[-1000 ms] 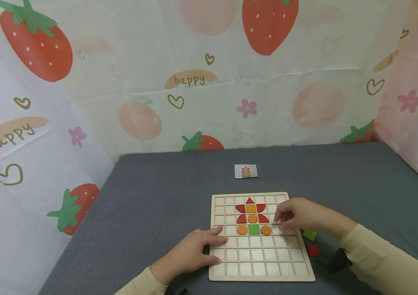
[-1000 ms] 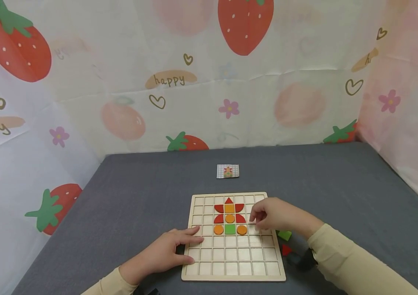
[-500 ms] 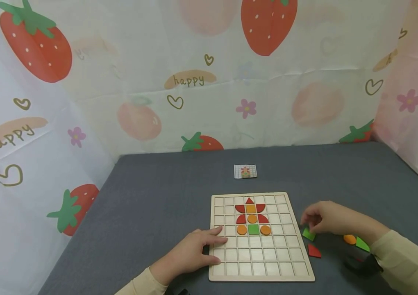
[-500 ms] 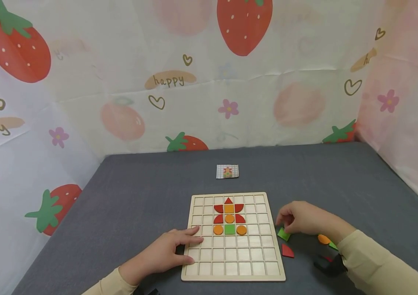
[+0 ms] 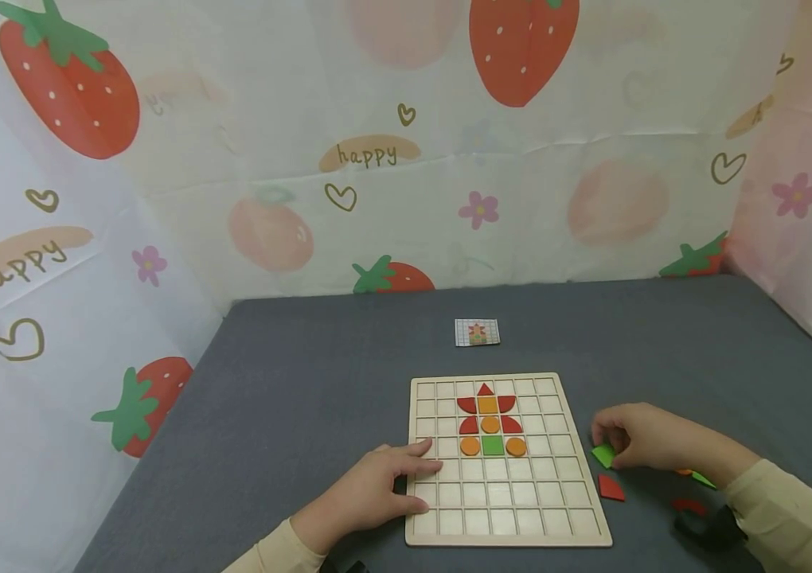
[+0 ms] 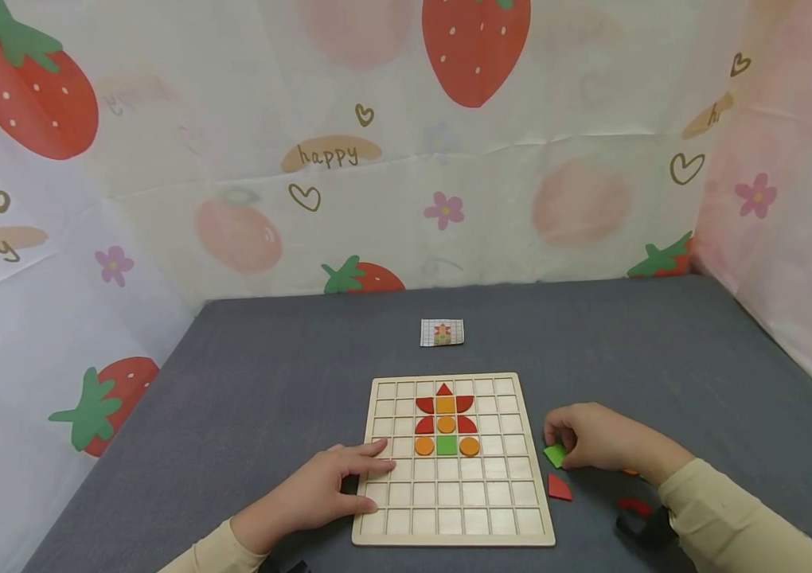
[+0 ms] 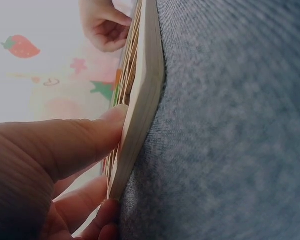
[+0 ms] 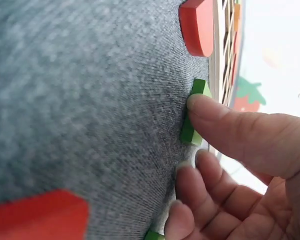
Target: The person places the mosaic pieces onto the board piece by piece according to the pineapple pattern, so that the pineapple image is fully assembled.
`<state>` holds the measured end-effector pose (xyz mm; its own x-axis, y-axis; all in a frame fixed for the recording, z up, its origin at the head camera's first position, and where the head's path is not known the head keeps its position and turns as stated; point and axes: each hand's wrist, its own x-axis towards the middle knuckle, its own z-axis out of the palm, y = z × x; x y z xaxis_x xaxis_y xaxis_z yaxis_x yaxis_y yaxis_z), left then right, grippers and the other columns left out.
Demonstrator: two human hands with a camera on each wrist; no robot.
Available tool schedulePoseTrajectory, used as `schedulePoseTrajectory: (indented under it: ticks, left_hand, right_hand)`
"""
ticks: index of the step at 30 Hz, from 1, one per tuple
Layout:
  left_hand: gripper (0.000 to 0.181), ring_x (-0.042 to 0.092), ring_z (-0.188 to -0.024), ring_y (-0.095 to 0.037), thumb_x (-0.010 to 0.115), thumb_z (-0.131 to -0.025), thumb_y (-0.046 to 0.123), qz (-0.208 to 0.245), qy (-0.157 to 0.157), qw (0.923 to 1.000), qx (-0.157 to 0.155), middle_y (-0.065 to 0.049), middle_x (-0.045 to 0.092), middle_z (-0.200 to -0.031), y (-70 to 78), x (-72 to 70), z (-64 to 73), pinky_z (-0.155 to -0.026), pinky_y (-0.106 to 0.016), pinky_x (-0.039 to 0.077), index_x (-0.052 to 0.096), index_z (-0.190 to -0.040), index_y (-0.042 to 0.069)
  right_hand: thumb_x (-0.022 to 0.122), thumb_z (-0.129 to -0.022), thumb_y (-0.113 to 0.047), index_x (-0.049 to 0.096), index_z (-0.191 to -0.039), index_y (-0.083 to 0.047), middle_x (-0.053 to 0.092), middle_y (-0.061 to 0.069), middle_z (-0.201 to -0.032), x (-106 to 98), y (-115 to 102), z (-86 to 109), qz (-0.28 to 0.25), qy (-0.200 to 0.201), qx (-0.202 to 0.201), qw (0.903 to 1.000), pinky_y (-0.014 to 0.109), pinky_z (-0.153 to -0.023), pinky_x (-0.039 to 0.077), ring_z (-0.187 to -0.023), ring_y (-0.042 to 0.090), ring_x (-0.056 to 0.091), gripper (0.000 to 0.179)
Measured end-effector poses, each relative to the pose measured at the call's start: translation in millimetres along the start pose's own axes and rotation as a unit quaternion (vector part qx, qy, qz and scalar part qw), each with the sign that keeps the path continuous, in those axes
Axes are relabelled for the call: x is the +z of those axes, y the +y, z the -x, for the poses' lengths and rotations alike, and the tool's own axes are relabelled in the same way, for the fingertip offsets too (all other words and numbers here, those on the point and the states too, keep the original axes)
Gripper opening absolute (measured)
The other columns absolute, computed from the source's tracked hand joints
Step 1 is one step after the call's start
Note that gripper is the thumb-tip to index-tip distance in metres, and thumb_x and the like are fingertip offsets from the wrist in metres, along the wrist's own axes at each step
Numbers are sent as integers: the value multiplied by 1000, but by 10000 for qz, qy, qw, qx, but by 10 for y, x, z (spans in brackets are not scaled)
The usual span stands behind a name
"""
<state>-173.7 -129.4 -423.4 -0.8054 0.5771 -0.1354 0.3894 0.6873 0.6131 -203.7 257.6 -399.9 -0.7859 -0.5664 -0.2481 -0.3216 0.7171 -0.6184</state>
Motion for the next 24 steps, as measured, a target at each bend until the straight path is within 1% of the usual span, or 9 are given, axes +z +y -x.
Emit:
schedulePoseTrajectory:
  ticks: [4,8,11,14,19,24]
  left_hand:
    - [51,46,-114,-19,74,-74,32,35,-8,10000,19,7,41,-140,6,-5,7,-87,-30,39,59,-123,30]
    - [52,46,-115,-19,74,-74,32,13,-14,10000,40,7,41,-140,2,-7,6,-87,-30,39,59,-124,30]
    - [52,46,-116,-20,74,-75,32,-15,-11,10000,57,7,41,-140,2,-8,4,-88,-31,39,59,-124,29]
    - [52,45,-118,-20,73,-75,32,-21,-14,10000,58,6,41,-140,9,-11,6,-89,-32,38,58,-124,29]
    - [51,45,-118,-20,74,-75,31,0,-21,10000,32,6,41,-140,17,-15,11,-89,-31,39,59,-124,29]
    - [51,46,-116,-19,74,-75,31,-17,0,10000,74,6,41,-140,14,-14,10,-88,-31,39,59,-124,29]
  right_hand:
    - [77,-70,-11,52,-80,-16,45,-1,-80,5,0,-10,231,106,-82,9996,26,-56,39,-67,8,44,27]
    - [75,-72,-8,48,-77,-13,47,-2,-75,-17,-11,-13,77,37,-49,10000,26,-55,39,-64,8,45,27]
    - [71,-76,-7,50,-76,-13,50,-3,-71,-55,-36,-20,-92,-38,56,9999,27,-54,39,-62,8,46,21]
    - [67,-79,-8,54,-76,-13,53,-4,-70,-94,-66,-35,-158,-48,113,9998,27,-55,40,-62,9,48,15]
    - [65,-82,-11,59,-78,-14,57,-4,-71,-126,-169,-71,-313,50,-66,9995,27,-56,42,-62,8,49,8]
    - [67,-81,-12,61,-75,-12,56,-5,-69,-88,-337,-166,-510,99,-244,9984,26,-54,40,-60,7,46,9]
